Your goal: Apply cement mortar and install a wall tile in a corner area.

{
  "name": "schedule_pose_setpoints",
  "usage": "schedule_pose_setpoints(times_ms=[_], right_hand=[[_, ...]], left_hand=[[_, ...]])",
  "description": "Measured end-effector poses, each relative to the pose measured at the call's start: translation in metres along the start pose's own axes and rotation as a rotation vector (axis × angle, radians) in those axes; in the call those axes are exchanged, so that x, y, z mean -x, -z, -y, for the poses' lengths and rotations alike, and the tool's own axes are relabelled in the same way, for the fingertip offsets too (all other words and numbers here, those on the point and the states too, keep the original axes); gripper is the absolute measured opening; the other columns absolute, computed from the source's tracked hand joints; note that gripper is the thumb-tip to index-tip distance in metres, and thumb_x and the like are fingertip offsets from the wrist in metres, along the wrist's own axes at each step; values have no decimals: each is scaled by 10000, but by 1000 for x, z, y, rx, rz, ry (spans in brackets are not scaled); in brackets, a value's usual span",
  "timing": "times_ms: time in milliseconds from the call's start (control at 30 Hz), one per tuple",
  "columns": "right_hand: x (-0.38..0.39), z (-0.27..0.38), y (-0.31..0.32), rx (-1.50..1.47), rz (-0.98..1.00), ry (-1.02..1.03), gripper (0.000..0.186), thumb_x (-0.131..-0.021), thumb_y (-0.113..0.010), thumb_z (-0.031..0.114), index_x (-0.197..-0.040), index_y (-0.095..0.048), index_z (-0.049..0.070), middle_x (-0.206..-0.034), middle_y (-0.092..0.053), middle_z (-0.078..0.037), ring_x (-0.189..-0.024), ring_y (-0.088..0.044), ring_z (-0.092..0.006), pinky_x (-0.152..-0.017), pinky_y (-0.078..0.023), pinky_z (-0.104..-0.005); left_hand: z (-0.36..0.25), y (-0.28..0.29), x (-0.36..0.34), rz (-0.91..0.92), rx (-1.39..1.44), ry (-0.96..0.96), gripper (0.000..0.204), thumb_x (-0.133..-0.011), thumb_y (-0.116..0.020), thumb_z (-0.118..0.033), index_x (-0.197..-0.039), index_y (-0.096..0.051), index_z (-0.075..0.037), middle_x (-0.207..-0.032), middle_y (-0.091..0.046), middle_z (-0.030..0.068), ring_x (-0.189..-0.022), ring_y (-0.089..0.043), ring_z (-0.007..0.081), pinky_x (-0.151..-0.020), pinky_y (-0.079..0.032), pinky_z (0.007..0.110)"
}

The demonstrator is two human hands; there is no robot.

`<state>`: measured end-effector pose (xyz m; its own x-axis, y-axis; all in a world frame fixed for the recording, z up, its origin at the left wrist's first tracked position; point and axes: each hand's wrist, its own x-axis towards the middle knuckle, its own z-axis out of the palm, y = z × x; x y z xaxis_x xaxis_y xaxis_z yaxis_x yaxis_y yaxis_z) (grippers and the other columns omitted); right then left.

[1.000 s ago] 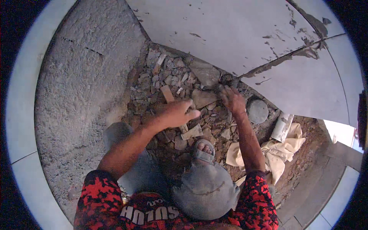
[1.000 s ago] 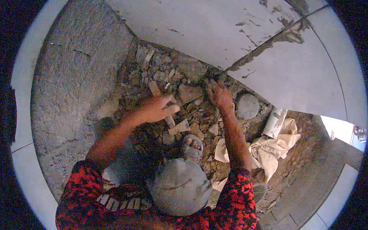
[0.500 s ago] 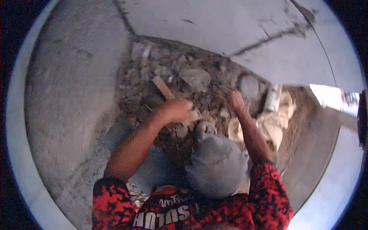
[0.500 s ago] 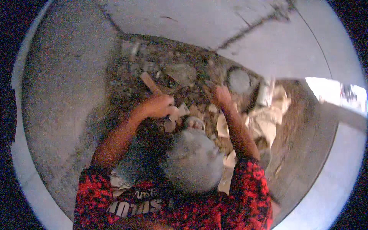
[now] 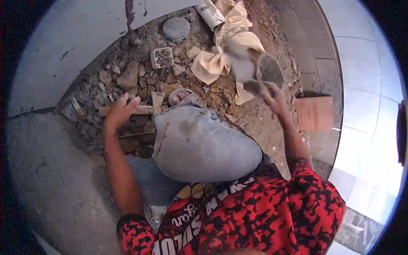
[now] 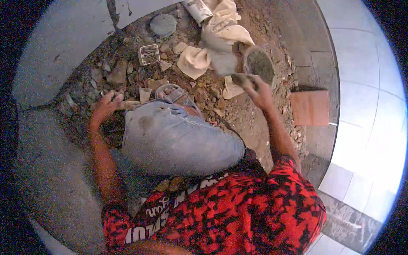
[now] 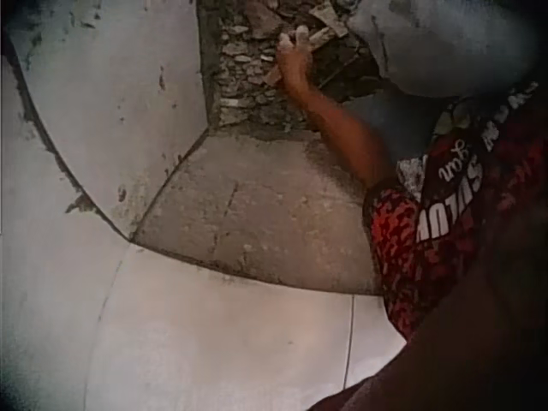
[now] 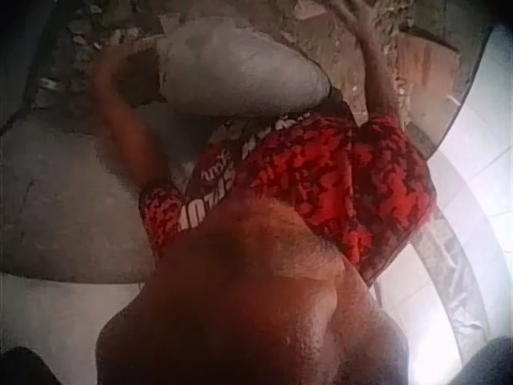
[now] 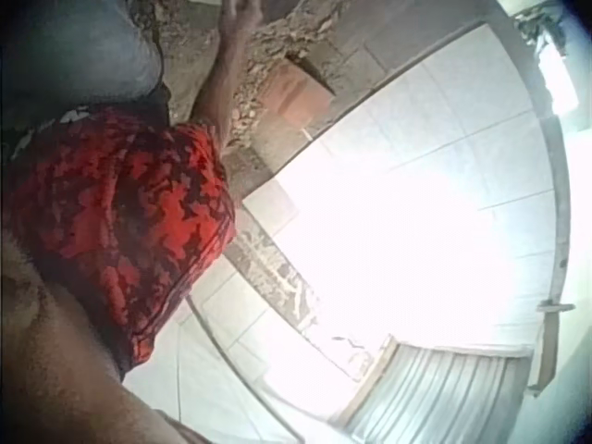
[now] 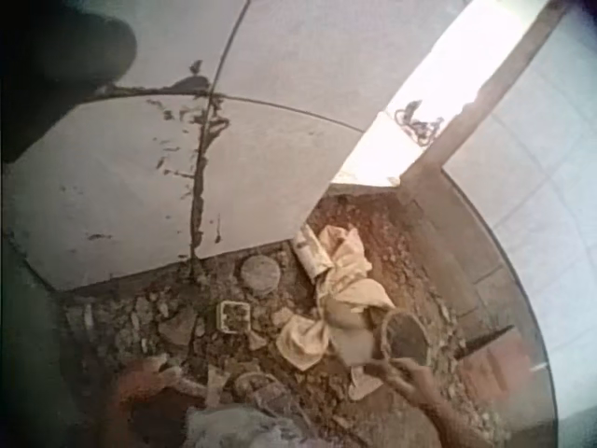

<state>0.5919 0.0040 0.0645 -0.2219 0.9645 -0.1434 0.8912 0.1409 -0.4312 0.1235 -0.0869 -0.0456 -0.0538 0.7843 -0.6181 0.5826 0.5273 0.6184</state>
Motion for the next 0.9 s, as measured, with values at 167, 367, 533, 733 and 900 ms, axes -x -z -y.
schedule_pose_setpoints(times_ms=[167, 367, 533, 733, 900], right_hand=[[59, -38, 34, -510, -194, -266, 323, -808, -462, 252, -1005, -508, 0, -744, -556, -75, -584, -528, -171, -554, -434, -291], [52, -78, -3, -811, -259, -825, 311, -818, -393, 375, -857, -509, 89, -628, -495, -33, -460, -455, -169, -451, -389, -305], [57, -68, 6, -1093, -61, -823, 304, -829, -384, 354, -940, -485, 90, -632, -496, -35, -459, -466, -179, -396, -394, -314], [-18, -5, -10, -303, 10, -122, 272, -843, -424, 216, -999, -518, 14, -800, -536, -88, -741, -503, -195, -683, -407, -296], [-85, 99, -67, -180, 371, 222, 369, -827, -458, 246, -1139, -487, 49, -866, -571, -117, -745, -528, -192, -659, -424, -302]], left_hand=[[10, -3, -10, 54, 32, 57, 775, -778, -479, -538, -1279, -294, 23, -1315, -308, 201, -1208, -322, 313, -971, -283, 382], [23, -5, -24, 59, 113, -40, 751, -773, -479, -548, -1263, -335, 3, -1277, -366, 199, -1183, -361, 308, -962, -295, 385], [32, -9, -25, -14, 92, -47, 747, -769, -479, -556, -1239, -359, 12, -1246, -405, 187, -1141, -401, 331, -927, -340, 439], [48, 3, -33, -393, 42, 143, 605, -836, -419, -463, -1238, -363, -14, -1222, -416, 184, -1076, -448, 344, -888, -377, 481], [59, 18, -45, -774, 179, 290, 510, -817, -458, -413, -1103, -495, 8, -1055, -543, 189, -971, -527, 334, -815, -421, 456]])
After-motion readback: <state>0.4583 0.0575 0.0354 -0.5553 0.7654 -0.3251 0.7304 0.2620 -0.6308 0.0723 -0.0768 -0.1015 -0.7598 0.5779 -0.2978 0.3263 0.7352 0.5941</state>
